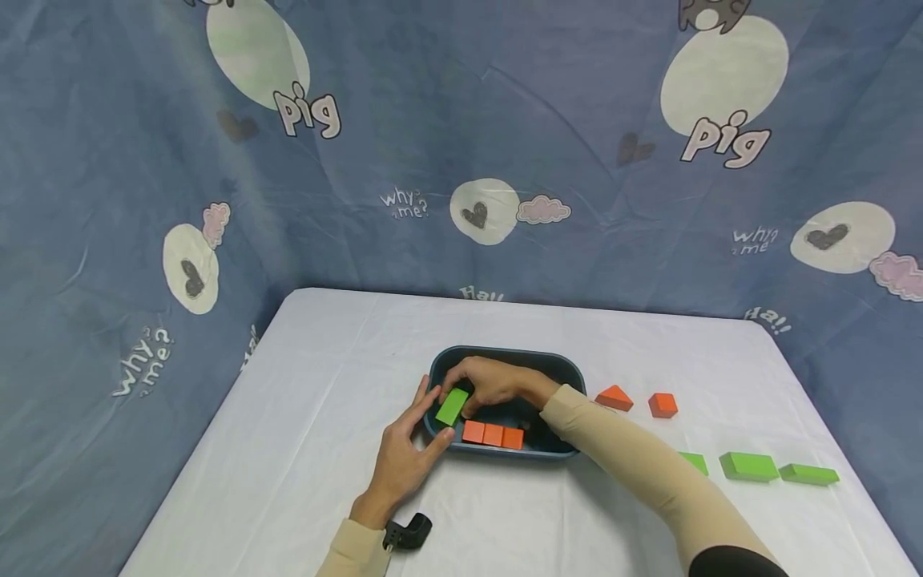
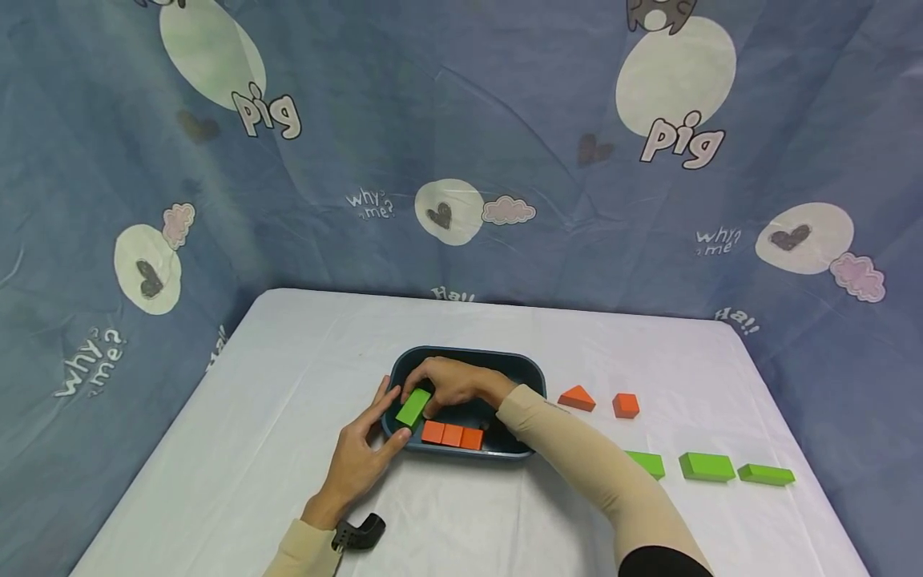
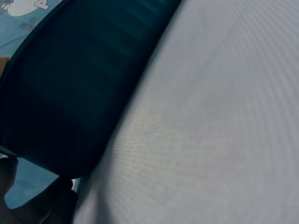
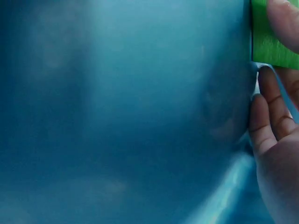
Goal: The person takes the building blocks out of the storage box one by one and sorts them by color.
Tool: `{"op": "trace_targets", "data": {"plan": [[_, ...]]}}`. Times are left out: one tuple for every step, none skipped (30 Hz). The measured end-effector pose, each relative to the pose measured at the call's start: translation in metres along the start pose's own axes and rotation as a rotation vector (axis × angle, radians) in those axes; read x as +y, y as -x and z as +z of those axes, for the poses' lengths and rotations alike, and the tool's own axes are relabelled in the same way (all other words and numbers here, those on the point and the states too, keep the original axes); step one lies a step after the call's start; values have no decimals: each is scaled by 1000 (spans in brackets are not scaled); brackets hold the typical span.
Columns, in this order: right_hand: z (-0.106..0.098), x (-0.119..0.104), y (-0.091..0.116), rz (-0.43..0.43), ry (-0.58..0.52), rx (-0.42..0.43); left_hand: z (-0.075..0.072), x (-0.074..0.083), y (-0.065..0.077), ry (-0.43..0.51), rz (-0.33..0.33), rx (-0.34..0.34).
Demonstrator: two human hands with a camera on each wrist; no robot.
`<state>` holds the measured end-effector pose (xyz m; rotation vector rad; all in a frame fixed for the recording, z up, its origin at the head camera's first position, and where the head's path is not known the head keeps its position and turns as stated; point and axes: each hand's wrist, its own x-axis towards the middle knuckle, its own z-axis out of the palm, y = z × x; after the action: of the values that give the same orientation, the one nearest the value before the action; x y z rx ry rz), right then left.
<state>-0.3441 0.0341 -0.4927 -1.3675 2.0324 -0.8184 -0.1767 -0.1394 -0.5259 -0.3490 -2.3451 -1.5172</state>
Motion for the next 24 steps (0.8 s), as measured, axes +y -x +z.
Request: {"op": "trace_targets", "data": {"plan": [[0, -1, 0, 3, 11, 2, 0, 2, 0, 3, -7, 0], [0, -2, 0, 8, 24, 6, 1, 4, -1, 6, -13, 3], [-1, -3, 1, 13, 35, 8, 1, 5, -1, 12, -17, 6], [-2, -4, 1, 19, 41, 9, 1, 5, -1, 17, -20, 8], [-3, -5, 2, 22, 46, 11, 2, 5, -1, 22, -20, 11], [-4, -6, 3, 26, 42, 11, 3, -2, 0, 20, -17, 12], [-6, -8, 4, 29, 40, 12, 4, -7, 0, 20, -17, 12], [-8, -9, 5, 32, 34, 15, 4, -9, 0, 17, -15, 13], [-10, -11, 6, 31, 25, 16, 4, -10, 0, 13, -16, 12], [-13, -12, 8, 30, 20, 18, 4, -10, 0, 8, -16, 11], [-15, -13, 9, 27, 14, 22, 3, -9, -1, 3, -16, 11], [-18, -14, 11, 25, 10, 27, 3, -8, -1, 1, -16, 13], [-20, -15, 13, 21, 6, 33, 3, -7, -2, 5, -17, 15], [-23, -17, 15, 18, -5, 39, 4, -5, -2, 9, -16, 16], [-25, -17, 17, 15, -15, 45, 4, -5, -2, 15, -14, 17], [-26, -18, 19, 14, -24, 52, 4, -4, -2, 20, -12, 17], [-28, -19, 21, 11, -35, 58, 5, -3, -2, 25, -10, 18], [-30, -20, 23, 7, -46, 64, 6, -3, -2, 32, -9, 18], [-32, -21, 26, 4, -61, 69, 6, -3, -2, 36, -9, 17], [-34, -22, 28, 3, -75, 74, 6, -3, -2, 34, -11, 13], [-36, -23, 31, -1, -87, 80, 6, -4, -1, 26, -13, 12], [-39, -24, 34, -5, -103, 86, 6, -4, -1, 21, -15, 8], [-41, -26, 38, -7, -118, 92, 5, -5, -1, 17, -14, 6], [-44, -27, 41, -13, -132, 103, 5, -5, 0, 12, -16, 3]]}}
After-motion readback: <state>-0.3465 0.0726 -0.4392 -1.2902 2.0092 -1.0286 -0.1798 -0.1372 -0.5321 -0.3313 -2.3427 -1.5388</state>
